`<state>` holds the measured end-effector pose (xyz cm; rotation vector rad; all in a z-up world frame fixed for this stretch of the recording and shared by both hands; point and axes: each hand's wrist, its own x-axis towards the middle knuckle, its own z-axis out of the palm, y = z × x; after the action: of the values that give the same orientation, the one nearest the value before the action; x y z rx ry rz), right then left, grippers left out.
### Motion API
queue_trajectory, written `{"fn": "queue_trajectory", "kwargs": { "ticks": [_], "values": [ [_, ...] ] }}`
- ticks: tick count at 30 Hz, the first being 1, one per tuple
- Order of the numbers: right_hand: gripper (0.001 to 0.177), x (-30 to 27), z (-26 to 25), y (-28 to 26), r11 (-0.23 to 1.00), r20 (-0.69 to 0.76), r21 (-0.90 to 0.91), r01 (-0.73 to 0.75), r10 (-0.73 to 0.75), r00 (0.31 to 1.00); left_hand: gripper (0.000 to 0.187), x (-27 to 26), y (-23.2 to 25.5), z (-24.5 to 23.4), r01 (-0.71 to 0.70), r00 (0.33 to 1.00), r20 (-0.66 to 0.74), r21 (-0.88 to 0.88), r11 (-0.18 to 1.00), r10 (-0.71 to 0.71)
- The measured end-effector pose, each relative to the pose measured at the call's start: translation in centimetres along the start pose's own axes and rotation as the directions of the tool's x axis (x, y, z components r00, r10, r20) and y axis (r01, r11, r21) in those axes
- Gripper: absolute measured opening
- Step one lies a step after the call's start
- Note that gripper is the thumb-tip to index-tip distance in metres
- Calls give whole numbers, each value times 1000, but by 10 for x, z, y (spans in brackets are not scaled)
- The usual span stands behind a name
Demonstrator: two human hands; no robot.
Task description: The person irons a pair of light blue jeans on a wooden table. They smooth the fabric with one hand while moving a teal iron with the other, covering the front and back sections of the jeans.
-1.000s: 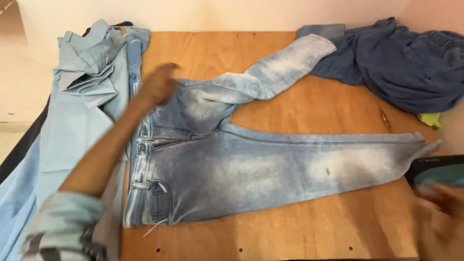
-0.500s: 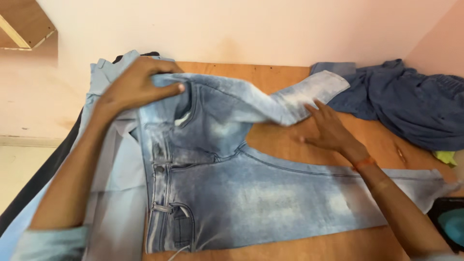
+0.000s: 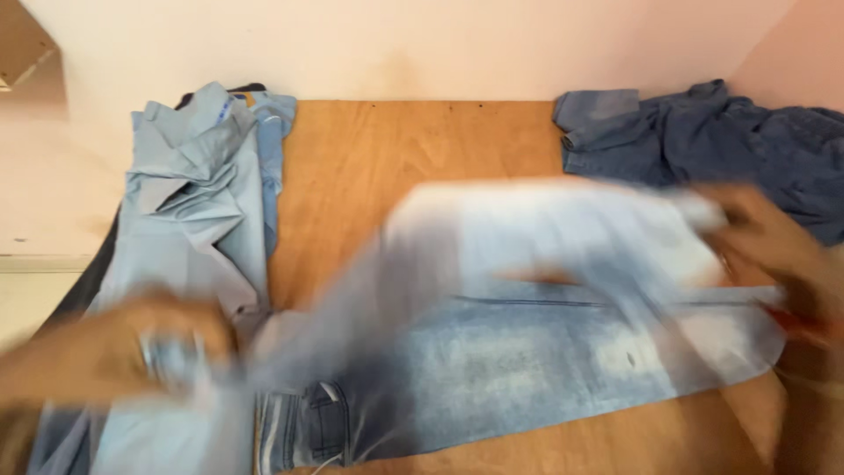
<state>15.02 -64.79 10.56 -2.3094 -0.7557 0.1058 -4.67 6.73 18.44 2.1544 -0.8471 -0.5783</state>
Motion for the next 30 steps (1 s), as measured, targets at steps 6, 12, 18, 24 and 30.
{"fn": "queue_trajectory", "kwargs": {
  "ticks": [6, 12, 18, 24, 30],
  "values": [
    [52, -116, 34, 12, 972, 697, -175, -158, 236, 677, 27, 14, -25, 101, 165, 884, 461, -158, 974, -75],
    [53, -53, 51, 14, 838, 93, -442, -320, 397, 913, 32, 127, -131, 129, -41, 962, 273, 122, 992, 6],
    [55, 59, -25, 4, 835, -430, -440, -331, 128, 894, 44, 214, -187, -6, 187, 804, -556, 571, 799, 209],
    [57, 127, -99, -64, 895, -688, -438, -86, -272, 673, 27, 174, -48, -89, 375, 612, -756, 537, 756, 234],
    [59, 27, -29, -23, 865, -195, -495, -82, -18, 981, 42, 104, -36, -13, 29, 884, -377, 635, 772, 277]
  ]
}}
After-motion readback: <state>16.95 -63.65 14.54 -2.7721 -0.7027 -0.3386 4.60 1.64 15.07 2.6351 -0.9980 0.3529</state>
